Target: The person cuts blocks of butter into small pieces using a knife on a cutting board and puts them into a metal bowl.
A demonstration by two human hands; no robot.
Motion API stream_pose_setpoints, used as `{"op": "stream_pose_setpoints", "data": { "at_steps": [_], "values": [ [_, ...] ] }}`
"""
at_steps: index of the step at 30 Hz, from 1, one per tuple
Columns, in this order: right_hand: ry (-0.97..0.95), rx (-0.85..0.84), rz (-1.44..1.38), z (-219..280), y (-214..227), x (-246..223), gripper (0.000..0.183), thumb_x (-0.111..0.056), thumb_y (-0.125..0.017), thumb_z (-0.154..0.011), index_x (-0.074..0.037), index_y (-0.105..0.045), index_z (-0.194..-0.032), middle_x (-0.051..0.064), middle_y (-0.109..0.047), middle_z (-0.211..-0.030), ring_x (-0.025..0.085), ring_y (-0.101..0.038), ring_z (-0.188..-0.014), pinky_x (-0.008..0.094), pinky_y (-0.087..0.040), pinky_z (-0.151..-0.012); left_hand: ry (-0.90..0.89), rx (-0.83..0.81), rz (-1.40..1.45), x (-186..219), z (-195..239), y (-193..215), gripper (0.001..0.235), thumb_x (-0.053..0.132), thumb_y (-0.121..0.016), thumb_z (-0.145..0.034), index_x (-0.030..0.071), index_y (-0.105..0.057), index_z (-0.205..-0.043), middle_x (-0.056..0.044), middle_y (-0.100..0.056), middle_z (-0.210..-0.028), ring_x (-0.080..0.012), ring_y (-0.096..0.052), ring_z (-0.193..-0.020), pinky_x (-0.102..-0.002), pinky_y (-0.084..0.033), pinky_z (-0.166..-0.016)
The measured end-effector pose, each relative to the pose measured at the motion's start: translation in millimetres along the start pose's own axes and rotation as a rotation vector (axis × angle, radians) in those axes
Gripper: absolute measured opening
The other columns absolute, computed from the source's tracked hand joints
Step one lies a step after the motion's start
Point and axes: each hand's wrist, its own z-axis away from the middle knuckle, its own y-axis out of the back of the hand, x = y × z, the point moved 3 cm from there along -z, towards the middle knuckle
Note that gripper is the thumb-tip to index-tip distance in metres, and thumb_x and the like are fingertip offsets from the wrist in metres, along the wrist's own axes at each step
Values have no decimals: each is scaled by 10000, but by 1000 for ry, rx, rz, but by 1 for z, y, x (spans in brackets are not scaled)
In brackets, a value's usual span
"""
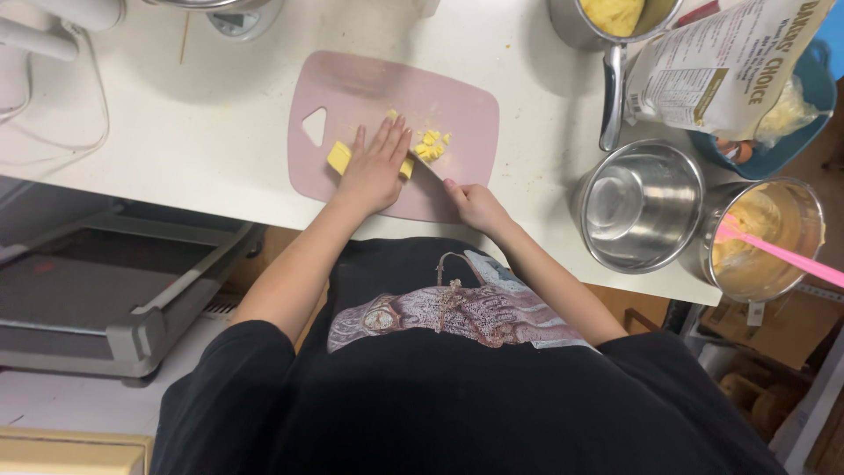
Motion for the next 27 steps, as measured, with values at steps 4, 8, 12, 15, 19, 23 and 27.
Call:
{"op": "stream_pose_setpoints", "data": {
  "at_steps": [4, 8, 12, 15, 19, 23, 27],
  "values": [
    [22, 24, 44, -3, -5, 11, 713, -600, -454, -1008, 27, -693, -769, 145, -606, -581, 235, -613, -585, 406, -509, -643, 14, 21, 29, 3, -3, -3, 811, 200, -591, -851, -17, -301, -1577, -177, -211, -1681, -301, -176, -1563, -578, -92, -1244],
    [28, 67, 28, -1, 4, 9, 729, -588, -454, -1026, 58, -684, -778, 150, -601, -610, 249, -596, -597, 415, -507, -631, -17, 64, 14, 2, -6, 6, 816, 218, -596, -872, -16, -296, -1594, -184, -207, -1697, -300, -166, -1581, -569, -91, -1256],
    [76, 62, 38, -2, -12, 18, 703, -582, -443, -1036, 30, -707, -814, 144, -619, -639, 239, -618, -615, 396, -511, -676, -18, 5, -3, -3, -7, 1, 830, 239, -600, -855, -18, -292, -1581, -188, -210, -1688, -313, -168, -1572, -566, -97, -1244],
    [123, 82, 34, -16, -9, 11, 676, -575, -458, -1021, 24, -714, -841, 158, -650, -646, 247, -642, -641, 397, -520, -693, 30, -96, 44, -2, -12, -2, 853, 276, -609, -827, -12, -266, -1552, -172, -189, -1659, -292, -156, -1541, -585, -79, -1217],
    [-13, 57, -35, 2, 1, 15, 743, -571, -451, -1044, 92, -684, -802, 197, -653, -680, 286, -670, -665, 426, -546, -689, -47, 86, -28, -6, -14, 7, 787, 248, -577, -916, -32, -301, -1597, -191, -217, -1697, -307, -162, -1582, -580, -103, -1254],
    [38, 79, 36, -4, -6, 20, 709, -572, -450, -1035, 50, -716, -827, 183, -653, -650, 278, -667, -650, 401, -531, -701, -36, 32, -29, -3, -10, -6, 801, 238, -571, -879, -24, -310, -1590, -190, -223, -1697, -306, -154, -1580, -547, -108, -1258],
    [92, 77, 36, -21, -5, 16, 704, -573, -451, -1032, 42, -707, -805, 185, -640, -625, 276, -659, -629, 403, -525, -679, -26, -9, -7, -4, -19, -8, 806, 241, -584, -851, -24, -307, -1560, -183, -221, -1671, -301, -153, -1559, -533, -104, -1252]
  ]
}}
